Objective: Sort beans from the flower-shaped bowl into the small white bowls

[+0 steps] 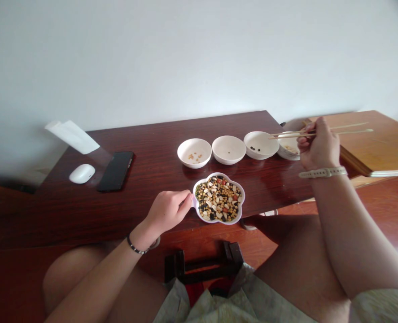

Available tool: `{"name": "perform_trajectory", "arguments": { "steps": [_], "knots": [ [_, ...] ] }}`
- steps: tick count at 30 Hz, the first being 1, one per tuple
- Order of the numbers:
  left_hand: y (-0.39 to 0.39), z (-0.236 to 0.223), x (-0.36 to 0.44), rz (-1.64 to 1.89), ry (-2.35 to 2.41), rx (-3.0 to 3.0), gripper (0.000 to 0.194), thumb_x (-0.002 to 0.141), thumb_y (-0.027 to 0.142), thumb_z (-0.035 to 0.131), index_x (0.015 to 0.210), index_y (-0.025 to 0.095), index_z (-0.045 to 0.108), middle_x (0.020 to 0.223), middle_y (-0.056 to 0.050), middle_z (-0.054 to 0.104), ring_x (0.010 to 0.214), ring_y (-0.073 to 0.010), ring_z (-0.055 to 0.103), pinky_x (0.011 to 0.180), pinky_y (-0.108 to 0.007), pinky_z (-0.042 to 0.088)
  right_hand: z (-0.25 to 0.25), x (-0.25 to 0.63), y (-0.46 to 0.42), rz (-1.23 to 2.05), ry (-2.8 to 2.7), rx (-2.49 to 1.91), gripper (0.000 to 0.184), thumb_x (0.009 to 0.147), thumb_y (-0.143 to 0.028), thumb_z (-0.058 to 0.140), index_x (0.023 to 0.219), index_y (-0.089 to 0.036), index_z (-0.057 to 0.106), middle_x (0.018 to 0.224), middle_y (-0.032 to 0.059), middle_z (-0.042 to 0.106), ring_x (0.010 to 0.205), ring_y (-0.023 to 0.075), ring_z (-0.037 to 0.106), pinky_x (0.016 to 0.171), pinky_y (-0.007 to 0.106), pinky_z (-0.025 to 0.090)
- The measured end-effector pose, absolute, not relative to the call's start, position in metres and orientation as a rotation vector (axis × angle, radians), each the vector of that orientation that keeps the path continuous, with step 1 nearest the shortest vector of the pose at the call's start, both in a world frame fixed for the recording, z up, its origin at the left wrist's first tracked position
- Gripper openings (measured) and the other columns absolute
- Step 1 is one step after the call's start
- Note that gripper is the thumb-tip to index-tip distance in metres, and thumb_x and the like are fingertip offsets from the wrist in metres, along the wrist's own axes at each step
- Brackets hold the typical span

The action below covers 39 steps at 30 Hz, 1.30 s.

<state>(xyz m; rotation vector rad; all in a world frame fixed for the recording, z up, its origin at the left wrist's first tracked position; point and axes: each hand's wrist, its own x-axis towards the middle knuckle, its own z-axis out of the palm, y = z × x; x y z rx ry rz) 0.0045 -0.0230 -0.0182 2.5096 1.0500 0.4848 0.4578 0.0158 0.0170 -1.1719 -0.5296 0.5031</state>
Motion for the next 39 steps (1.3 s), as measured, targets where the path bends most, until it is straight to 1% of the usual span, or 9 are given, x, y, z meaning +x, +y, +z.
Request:
{"name": "perform_trajectory", "arguments": {
  "steps": [3, 7, 10, 13, 16, 18, 26, 35, 39],
  "knots": [
    [-0.023, -0.018, 0.005, 0.491, 1.051, 2.505, 0.040, 0.112, 0.028, 0.047, 0.074, 0.021, 0.051, 0.063, 0.001, 0.061, 0.055, -0.0138, 0.054, 0.062, -0.031, 0.031, 0.017, 0.451, 0.016, 0.504, -0.528, -1.119, 0.038, 0.109, -0.021, 0.057, 0.072, -0.018, 0.054, 0.072, -0.0017, 0.053, 0.047, 0.0039, 0.046, 0.042, 0.020, 0.027],
    [-0.024, -0.017, 0.005, 0.498, 1.049, 2.500, 0.040, 0.112, 0.028, 0.048, 0.073, 0.021, 0.052, 0.062, 0.001, 0.061, 0.054, -0.0138, 0.053, 0.061, -0.031, 0.030, 0.015, 0.439, 0.016, 0.553, -0.562, -1.106, 0.038, 0.109, -0.026, 0.063, 0.072, -0.018, 0.055, 0.069, -0.0010, 0.055, 0.049, 0.0049, 0.046, 0.041, 0.018, 0.029],
    [-0.024, -0.016, 0.005, 0.498, 1.043, 2.496, 0.040, 0.112, 0.028, 0.047, 0.074, 0.020, 0.052, 0.063, 0.001, 0.061, 0.055, -0.0134, 0.053, 0.061, -0.031, 0.030, 0.010, 0.426, 0.017, 0.675, -0.600, -1.071, 0.037, 0.110, -0.027, 0.062, 0.074, -0.018, 0.056, 0.066, -0.0008, 0.054, 0.049, 0.0055, 0.045, 0.039, 0.017, 0.027],
    [-0.023, -0.017, 0.004, 0.489, 1.045, 2.499, 0.039, 0.112, 0.028, 0.048, 0.074, 0.020, 0.053, 0.063, 0.001, 0.061, 0.056, -0.0132, 0.054, 0.062, -0.030, 0.031, 0.004, 0.410, 0.014, 0.801, -0.685, -1.069, 0.039, 0.107, -0.039, 0.071, 0.076, -0.018, 0.058, 0.069, -0.0009, 0.055, 0.049, 0.0050, 0.045, 0.037, 0.015, 0.026],
    [-0.023, -0.019, 0.004, 0.490, 1.056, 2.502, 0.040, 0.112, 0.028, 0.048, 0.074, 0.020, 0.053, 0.063, 0.002, 0.060, 0.055, -0.0131, 0.054, 0.062, -0.030, 0.031, 0.002, 0.392, 0.008, 0.922, -0.808, -1.087, 0.047, 0.097, -0.056, 0.081, 0.079, -0.019, 0.060, 0.072, -0.0007, 0.057, 0.050, 0.0051, 0.048, 0.036, 0.015, 0.029],
    [-0.023, -0.020, 0.004, 0.489, 1.059, 2.503, 0.040, 0.113, 0.029, 0.047, 0.074, 0.020, 0.053, 0.063, 0.002, 0.060, 0.056, -0.0132, 0.054, 0.062, -0.030, 0.031, 0.002, 0.380, 0.003, 0.986, -0.880, -1.096, 0.050, 0.094, -0.061, 0.083, 0.079, -0.019, 0.061, 0.072, -0.0002, 0.057, 0.050, 0.0054, 0.049, 0.037, 0.016, 0.032],
    [-0.024, -0.018, 0.004, 0.479, 1.060, 2.492, 0.040, 0.112, 0.028, 0.048, 0.073, 0.019, 0.053, 0.063, 0.001, 0.059, 0.056, -0.0123, 0.053, 0.062, -0.030, 0.030, 0.001, 0.341, -0.014, 1.041, -1.085, -1.211, 0.053, 0.101, -0.066, 0.071, 0.079, -0.019, 0.065, 0.058, -0.0011, 0.053, 0.046, 0.0073, 0.048, 0.039, 0.018, 0.033],
    [-0.024, -0.019, 0.004, 0.484, 1.051, 2.507, 0.041, 0.113, 0.028, 0.047, 0.074, 0.019, 0.055, 0.063, 0.001, 0.059, 0.056, -0.0124, 0.052, 0.062, -0.030, 0.029, -0.006, 0.322, -0.020, 0.928, -1.136, -1.168, 0.058, 0.103, -0.075, 0.061, 0.082, -0.021, 0.064, 0.055, -0.0007, 0.056, 0.045, 0.0088, 0.049, 0.041, 0.020, 0.035],
    [-0.024, -0.019, 0.004, 0.479, 1.057, 2.502, 0.041, 0.113, 0.029, 0.047, 0.074, 0.019, 0.054, 0.063, 0.001, 0.058, 0.056, -0.0124, 0.052, 0.062, -0.030, 0.029, -0.012, 0.319, -0.019, 0.942, -1.141, -1.160, 0.055, 0.106, -0.071, 0.060, 0.083, -0.021, 0.064, 0.056, -0.0004, 0.057, 0.045, 0.0089, 0.051, 0.041, 0.019, 0.034]
  ]
}}
